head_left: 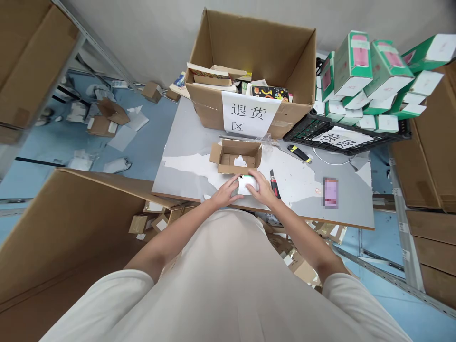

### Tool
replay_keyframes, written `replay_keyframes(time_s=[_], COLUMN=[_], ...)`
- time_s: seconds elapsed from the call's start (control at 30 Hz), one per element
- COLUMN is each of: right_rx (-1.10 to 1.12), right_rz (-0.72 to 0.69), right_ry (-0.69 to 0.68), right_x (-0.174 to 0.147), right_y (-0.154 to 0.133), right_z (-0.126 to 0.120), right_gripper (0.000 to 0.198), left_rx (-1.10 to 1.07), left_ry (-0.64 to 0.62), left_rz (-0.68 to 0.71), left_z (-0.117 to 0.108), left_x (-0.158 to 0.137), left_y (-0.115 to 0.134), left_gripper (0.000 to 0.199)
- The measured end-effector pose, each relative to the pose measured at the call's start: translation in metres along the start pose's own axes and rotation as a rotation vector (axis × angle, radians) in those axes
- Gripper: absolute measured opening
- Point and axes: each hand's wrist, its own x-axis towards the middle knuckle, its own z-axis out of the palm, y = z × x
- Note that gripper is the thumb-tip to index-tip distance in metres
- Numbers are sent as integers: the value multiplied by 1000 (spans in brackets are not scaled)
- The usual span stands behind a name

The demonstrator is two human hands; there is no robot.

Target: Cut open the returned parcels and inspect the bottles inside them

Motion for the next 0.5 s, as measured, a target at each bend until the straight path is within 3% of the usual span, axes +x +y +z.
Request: replay_keyframes(time_s=[0.1,0.27,0.4,0.5], right_rx=[-7,-68,-142,-196], right_rz=[-2,28,64,-37], right_ry=[-30,-72,-106,-182], right_x=[3,2,-2,-6], right_y=[1,8,6,2], right_z=[2,8,9,0], right_gripper=[36,39,38,36], left_rx=[-27,-64,-28,-7], left_ry=[45,90,53,16], left_rz=[-20,-29,33,46], left_z=[6,12,6,-3], left_x=[-1,0,3,4], left_y=[-3,-9,-8,-7], left_gripper=[57,74,60,54])
